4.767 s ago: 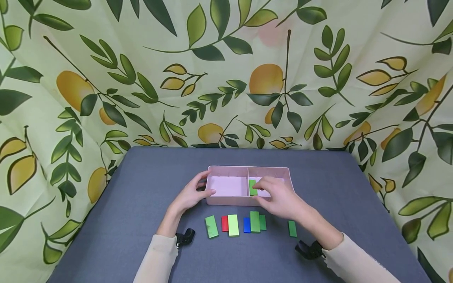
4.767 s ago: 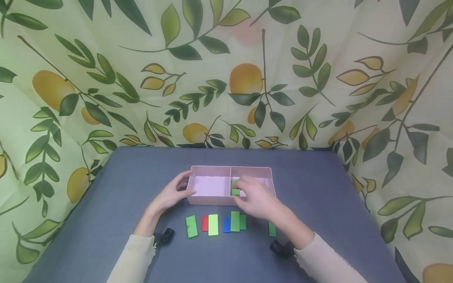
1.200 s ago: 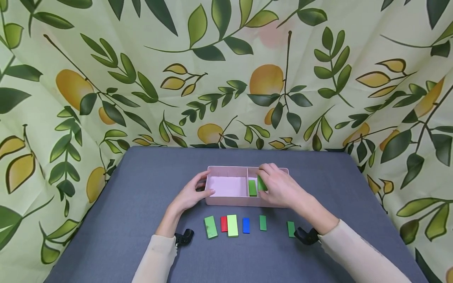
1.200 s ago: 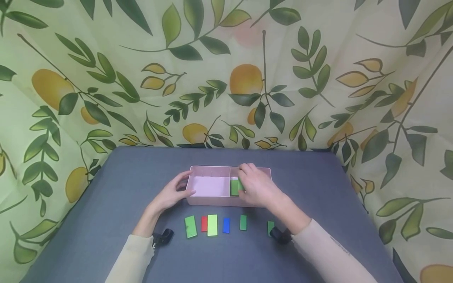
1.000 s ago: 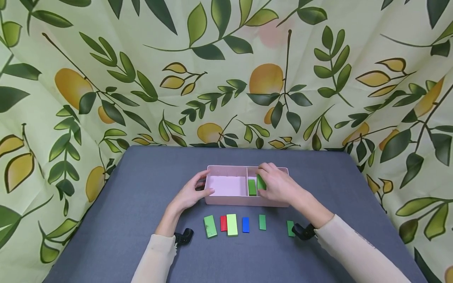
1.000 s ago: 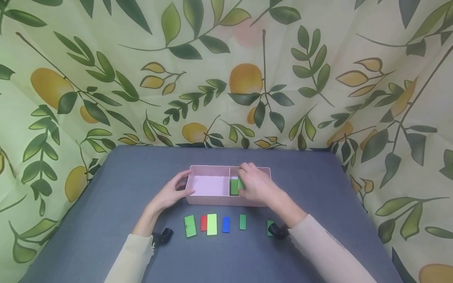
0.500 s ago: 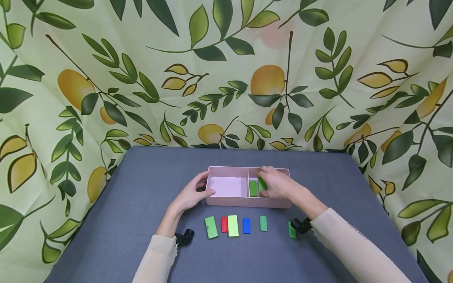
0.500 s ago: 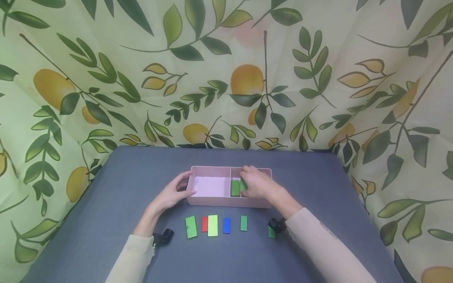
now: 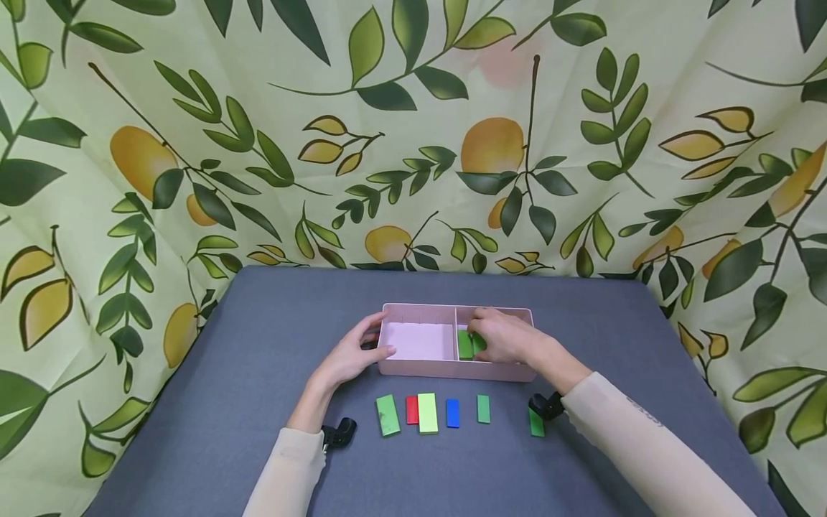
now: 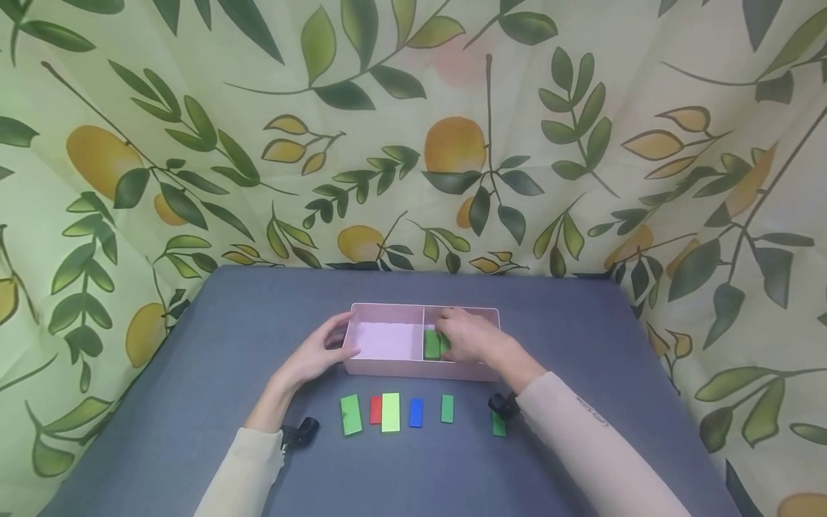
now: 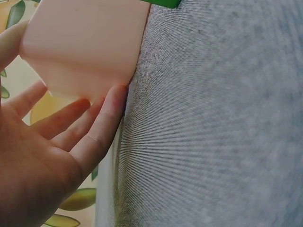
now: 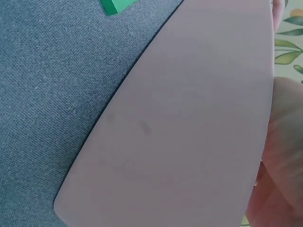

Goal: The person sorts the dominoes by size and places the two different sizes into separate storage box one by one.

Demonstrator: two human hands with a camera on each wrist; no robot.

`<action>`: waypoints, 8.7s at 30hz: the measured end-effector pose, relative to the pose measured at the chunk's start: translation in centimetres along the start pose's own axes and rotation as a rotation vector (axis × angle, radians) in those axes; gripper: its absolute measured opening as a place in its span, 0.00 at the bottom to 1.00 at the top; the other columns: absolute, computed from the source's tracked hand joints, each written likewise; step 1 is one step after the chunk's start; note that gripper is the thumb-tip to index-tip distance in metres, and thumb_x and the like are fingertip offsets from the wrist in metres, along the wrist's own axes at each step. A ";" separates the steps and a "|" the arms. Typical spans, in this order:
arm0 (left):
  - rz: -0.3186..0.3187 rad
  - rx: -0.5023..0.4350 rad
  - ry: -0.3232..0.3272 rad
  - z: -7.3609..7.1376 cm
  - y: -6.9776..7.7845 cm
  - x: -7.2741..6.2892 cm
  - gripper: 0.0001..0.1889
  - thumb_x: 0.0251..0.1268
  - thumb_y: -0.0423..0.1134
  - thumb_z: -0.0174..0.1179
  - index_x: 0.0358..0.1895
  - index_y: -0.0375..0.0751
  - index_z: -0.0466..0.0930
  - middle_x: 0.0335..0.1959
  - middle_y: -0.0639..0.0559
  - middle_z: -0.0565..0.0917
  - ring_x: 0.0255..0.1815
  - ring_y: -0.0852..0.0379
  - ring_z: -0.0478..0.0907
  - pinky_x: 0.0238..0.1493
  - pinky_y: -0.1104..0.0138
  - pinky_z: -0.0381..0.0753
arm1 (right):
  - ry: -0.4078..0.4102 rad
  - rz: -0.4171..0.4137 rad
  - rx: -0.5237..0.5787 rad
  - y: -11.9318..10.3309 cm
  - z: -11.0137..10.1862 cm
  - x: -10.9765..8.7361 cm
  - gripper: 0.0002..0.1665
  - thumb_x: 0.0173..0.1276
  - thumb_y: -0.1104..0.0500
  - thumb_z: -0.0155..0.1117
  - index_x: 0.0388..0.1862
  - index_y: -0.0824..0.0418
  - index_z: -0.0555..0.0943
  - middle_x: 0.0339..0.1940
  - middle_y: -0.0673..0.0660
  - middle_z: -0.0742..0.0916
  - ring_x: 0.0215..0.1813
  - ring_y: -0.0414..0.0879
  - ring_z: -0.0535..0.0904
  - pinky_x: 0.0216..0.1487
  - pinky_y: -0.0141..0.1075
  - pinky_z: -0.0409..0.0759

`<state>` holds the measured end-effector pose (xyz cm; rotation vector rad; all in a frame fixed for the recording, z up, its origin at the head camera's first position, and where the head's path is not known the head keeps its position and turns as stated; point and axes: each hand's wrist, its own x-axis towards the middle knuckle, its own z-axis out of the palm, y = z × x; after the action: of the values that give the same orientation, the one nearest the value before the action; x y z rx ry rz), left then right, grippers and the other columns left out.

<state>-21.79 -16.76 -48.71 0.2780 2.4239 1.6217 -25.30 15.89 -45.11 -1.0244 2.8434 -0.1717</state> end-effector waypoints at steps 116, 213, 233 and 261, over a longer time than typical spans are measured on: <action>0.030 0.012 -0.003 -0.2 -0.2 0.1 0.39 0.65 0.42 0.70 0.77 0.49 0.64 0.76 0.40 0.66 0.71 0.37 0.69 0.67 0.42 0.68 | 0.224 -0.292 -0.080 -11.6 2.9 -5.0 0.27 0.60 0.40 0.75 0.51 0.55 0.83 0.45 0.48 0.79 0.46 0.43 0.73 0.46 0.37 0.78; 0.000 0.003 0.004 0.0 -0.3 0.0 0.39 0.63 0.42 0.72 0.77 0.50 0.65 0.76 0.43 0.66 0.71 0.38 0.69 0.67 0.40 0.67 | 0.028 0.098 0.127 1.3 -0.7 -2.7 0.22 0.60 0.56 0.78 0.53 0.60 0.84 0.52 0.56 0.82 0.50 0.51 0.76 0.50 0.50 0.80; 0.017 0.007 -0.008 -0.1 -0.3 0.1 0.39 0.65 0.42 0.71 0.78 0.50 0.63 0.76 0.42 0.65 0.71 0.38 0.68 0.68 0.41 0.67 | 0.230 -0.028 0.075 -3.1 -4.2 -3.8 0.19 0.63 0.56 0.76 0.51 0.59 0.85 0.45 0.52 0.85 0.46 0.47 0.81 0.45 0.45 0.82; 0.028 0.015 -0.016 -0.3 0.1 0.1 0.40 0.65 0.43 0.71 0.78 0.47 0.62 0.75 0.40 0.66 0.70 0.37 0.69 0.66 0.41 0.69 | 0.334 -0.290 0.122 -9.9 -3.3 -3.5 0.16 0.66 0.53 0.74 0.50 0.57 0.85 0.46 0.50 0.85 0.45 0.42 0.80 0.45 0.35 0.82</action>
<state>-22.00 -17.01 -48.52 0.3272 2.4319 1.6073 -16.90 10.81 -40.22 -1.5014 2.8984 -0.5859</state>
